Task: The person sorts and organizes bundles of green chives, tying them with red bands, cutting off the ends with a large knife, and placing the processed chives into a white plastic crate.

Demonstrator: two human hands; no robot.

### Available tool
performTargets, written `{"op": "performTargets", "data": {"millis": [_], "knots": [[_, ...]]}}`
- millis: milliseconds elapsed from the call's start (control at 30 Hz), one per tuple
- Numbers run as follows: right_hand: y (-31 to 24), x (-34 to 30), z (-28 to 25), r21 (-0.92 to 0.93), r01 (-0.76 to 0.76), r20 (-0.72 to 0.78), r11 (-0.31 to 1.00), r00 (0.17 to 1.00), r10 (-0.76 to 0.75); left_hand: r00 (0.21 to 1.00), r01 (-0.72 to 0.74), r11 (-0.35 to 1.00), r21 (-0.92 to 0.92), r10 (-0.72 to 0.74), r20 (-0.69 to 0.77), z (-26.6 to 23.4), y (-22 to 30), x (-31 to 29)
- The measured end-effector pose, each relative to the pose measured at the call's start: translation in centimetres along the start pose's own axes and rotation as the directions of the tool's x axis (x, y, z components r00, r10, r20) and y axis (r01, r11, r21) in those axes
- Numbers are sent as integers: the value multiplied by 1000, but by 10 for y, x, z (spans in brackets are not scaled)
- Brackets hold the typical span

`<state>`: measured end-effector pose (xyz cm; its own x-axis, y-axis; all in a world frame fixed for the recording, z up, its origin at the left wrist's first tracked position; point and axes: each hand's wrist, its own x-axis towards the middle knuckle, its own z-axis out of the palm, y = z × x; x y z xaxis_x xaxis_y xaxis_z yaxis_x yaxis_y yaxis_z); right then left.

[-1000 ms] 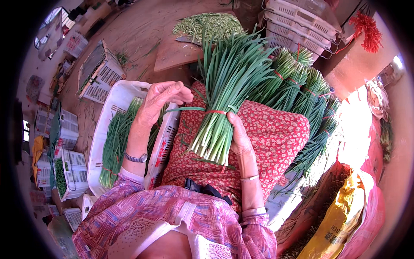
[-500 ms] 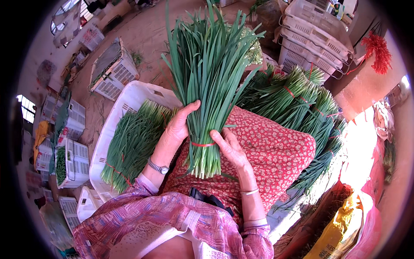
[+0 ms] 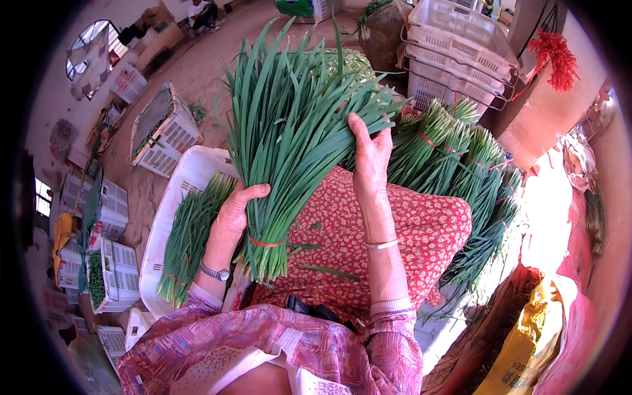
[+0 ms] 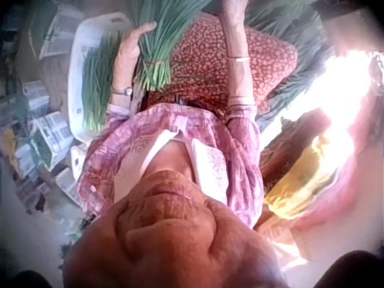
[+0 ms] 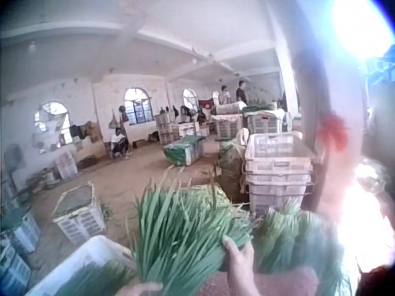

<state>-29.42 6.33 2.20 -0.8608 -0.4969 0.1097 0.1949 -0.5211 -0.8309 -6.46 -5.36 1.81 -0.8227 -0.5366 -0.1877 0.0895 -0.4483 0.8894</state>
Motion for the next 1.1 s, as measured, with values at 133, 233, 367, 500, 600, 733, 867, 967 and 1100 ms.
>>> {"op": "performTargets", "data": {"millis": [133, 233, 367, 500, 600, 733, 867, 967, 1100], "knots": [[-44, 14, -28, -151, 267, -153, 952, 945, -290, 999, -14, 993, 118, 10, 39, -6, 3, -11], [-62, 8, -28, -302, 521, -44, 798, 829, -558, 999, 37, 991, 127, -38, 6, -10, -1, -18], [-69, -18, -11, -497, 594, 233, 632, 793, -563, 999, 55, 986, 155, -54, -10, -12, -7, -25], [-72, -33, -5, -600, 676, 427, 428, 723, -543, 999, 47, 989, 142, -48, 6, -6, -14, -25], [-68, -39, -2, -543, 488, 385, 684, 868, -313, 1000, 29, 989, 145, -29, -1, -2, -17, -26], [-57, -40, -1, -575, 389, 406, 720, 899, -162, 999, 40, 986, 160, -43, 11, 3, -18, -26], [-49, -41, 6, -654, 378, 396, 655, 909, -129, 999, 44, 987, 156, -45, 4, -5, -24, -26], [-45, -40, 6, -658, 348, 382, 668, 918, -101, 999, 46, 987, 152, -46, -5, -6, -24, -27], [-32, -41, 5, -594, 305, 348, 744, 932, -104, 998, 64, 989, 136, -62, -20, -9, -25, -28]]}}
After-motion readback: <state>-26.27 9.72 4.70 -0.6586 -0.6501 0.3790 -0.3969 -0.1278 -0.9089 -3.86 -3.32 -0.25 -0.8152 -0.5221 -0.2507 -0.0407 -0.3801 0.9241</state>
